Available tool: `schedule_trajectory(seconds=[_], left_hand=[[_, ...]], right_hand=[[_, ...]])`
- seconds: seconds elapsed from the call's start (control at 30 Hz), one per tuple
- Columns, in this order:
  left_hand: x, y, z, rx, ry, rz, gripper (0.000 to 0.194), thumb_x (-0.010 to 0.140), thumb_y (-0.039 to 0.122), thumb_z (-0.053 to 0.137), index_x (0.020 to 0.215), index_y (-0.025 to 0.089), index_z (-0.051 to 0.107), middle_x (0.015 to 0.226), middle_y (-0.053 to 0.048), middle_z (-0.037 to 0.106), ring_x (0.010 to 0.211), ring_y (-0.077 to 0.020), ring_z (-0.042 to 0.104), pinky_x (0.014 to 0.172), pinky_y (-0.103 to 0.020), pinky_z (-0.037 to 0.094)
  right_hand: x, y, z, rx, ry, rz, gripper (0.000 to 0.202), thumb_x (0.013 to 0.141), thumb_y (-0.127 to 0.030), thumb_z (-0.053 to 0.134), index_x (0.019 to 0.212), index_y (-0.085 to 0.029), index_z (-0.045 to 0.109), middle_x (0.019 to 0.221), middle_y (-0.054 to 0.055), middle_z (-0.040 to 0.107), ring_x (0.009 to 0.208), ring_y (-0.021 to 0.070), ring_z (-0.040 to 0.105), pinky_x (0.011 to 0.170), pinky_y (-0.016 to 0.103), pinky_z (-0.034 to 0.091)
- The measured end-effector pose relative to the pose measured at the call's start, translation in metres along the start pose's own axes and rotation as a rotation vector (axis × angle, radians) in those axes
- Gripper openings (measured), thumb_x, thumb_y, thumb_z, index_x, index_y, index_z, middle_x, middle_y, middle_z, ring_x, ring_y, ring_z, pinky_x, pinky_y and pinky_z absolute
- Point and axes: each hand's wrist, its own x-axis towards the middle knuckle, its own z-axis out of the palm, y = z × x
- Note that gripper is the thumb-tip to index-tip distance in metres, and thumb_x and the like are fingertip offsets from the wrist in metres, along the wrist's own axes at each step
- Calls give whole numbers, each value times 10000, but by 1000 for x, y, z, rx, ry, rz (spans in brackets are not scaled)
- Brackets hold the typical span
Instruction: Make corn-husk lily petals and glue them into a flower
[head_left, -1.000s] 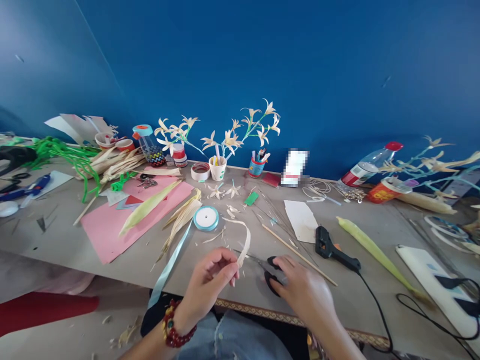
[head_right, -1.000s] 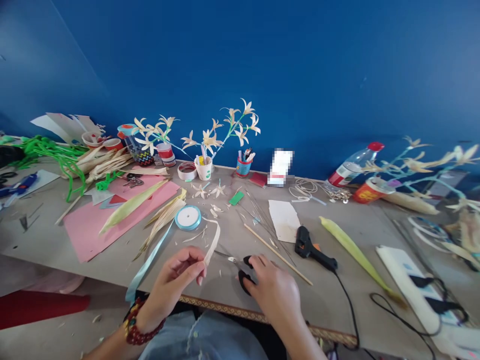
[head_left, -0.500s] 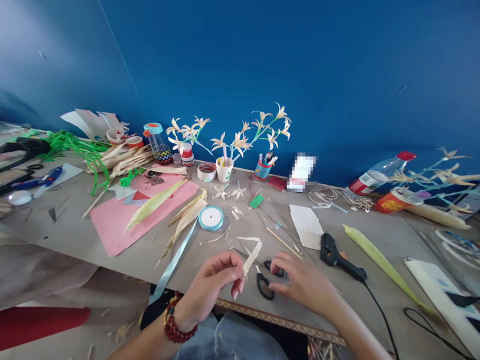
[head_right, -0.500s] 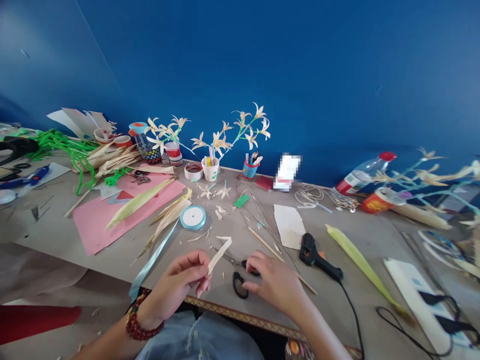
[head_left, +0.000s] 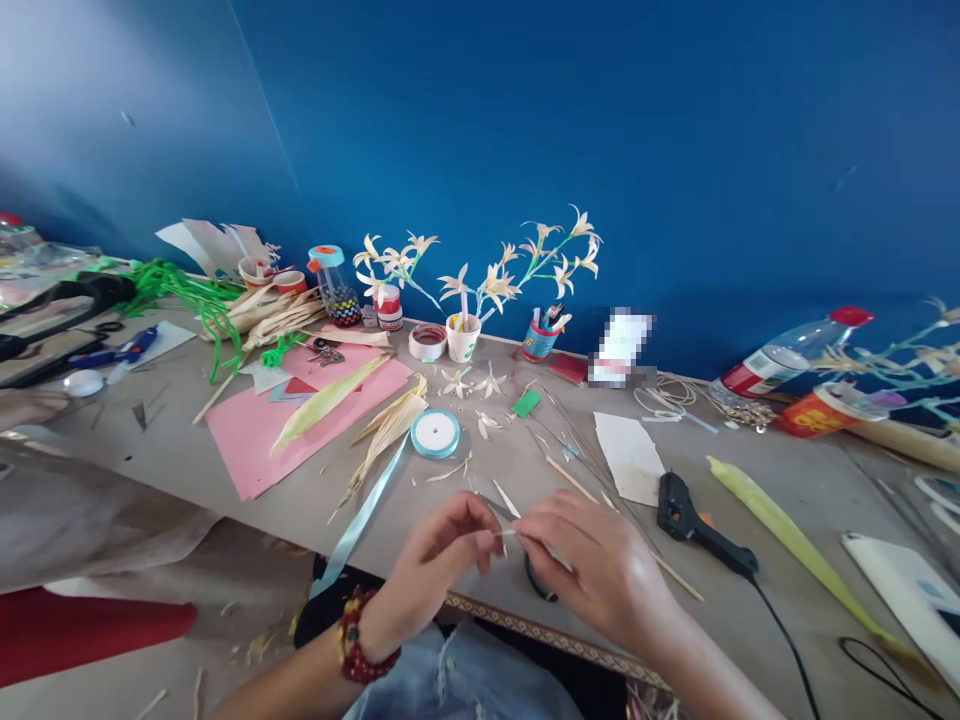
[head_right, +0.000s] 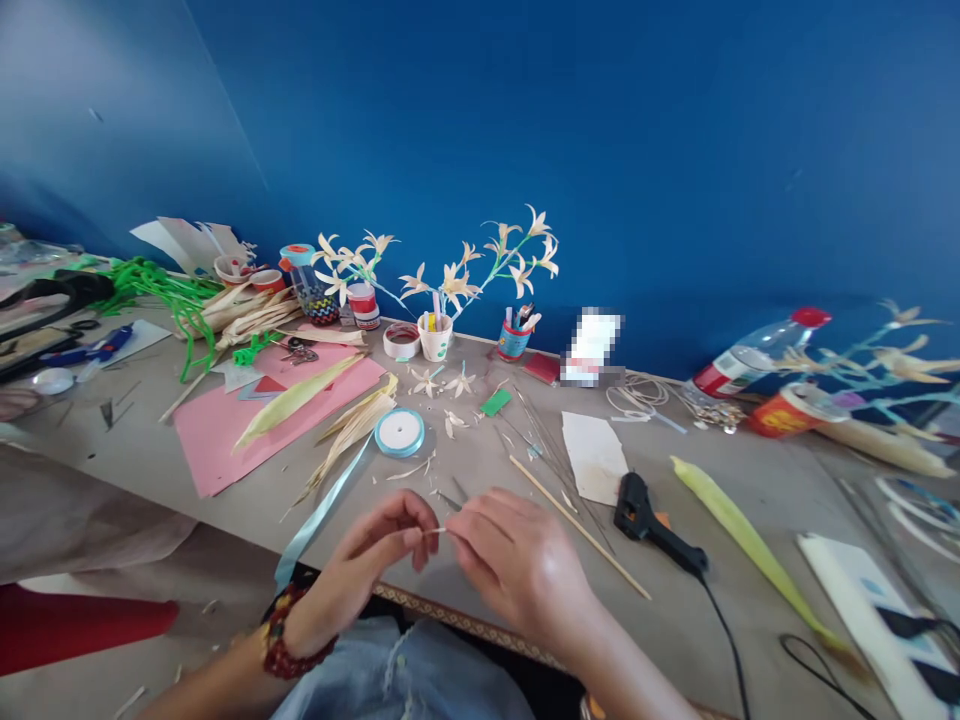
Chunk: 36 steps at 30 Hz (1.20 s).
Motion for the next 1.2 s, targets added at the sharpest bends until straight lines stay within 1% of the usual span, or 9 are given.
schedule_trajectory(seconds=[0.1,0.17,0.23,0.57,0.73,0.87,1.03,1.1,1.2], left_hand=[[-1,7,-1,533,94,360,222,860,226,637,1077,183,621,1011,-92,647,901,-224,591,860,-368,451],[1,9,0,752,111,471,219,844,179,639,1062,190,617,978,-89,657,910,-240,590,849,-377,450],[4,8,2,836,130,493,123,863,140,595,968,199,619,885,-68,659,860,-229,594,797,-358,453],[11,4,9,889,218,612,157,814,68,558,788,222,544,724,-24,633,705,-189,575,730,-348,460],[12,-1,-2,976,312,685,190,797,51,549,800,240,538,723,-10,636,707,-195,592,792,-378,478],[9,2,-12,919,436,589,158,842,77,527,874,229,558,799,-35,630,794,-213,604,760,-348,473],[8,11,-1,826,132,460,161,843,157,599,994,211,619,883,-63,680,854,-227,628,823,-360,482],[10,13,6,836,113,454,94,850,140,589,894,215,625,804,-39,677,804,-210,625,823,-354,476],[13,12,11,881,136,494,138,850,100,554,780,215,586,716,-14,646,726,-187,596,830,-360,466]], right_hand=[[-1,-5,4,41,-30,197,156,909,-134,513,832,-211,625,706,6,661,627,141,597,580,238,424],[0,-9,7,61,-39,295,136,883,-148,528,787,-217,595,645,-25,612,554,121,562,532,221,390],[0,-12,9,66,-31,354,133,866,-157,532,755,-221,568,600,-47,568,501,107,525,499,214,361],[-2,-19,15,98,51,361,194,906,-196,519,715,-214,541,569,-50,527,502,106,492,510,214,359],[-6,-20,16,119,83,376,199,913,-208,515,718,-214,552,559,-50,528,498,105,497,515,214,376],[-11,-17,16,176,127,453,198,912,-224,517,720,-218,567,569,-43,558,500,110,525,517,212,403],[-11,-18,18,196,107,462,171,900,-213,505,744,-217,575,579,-45,551,507,110,527,505,203,408],[-10,-19,18,168,112,447,173,898,-203,500,742,-216,573,578,-45,553,508,108,527,507,201,406],[-8,-21,18,109,128,403,176,890,-198,507,726,-214,569,559,-45,554,500,108,524,508,205,401]])
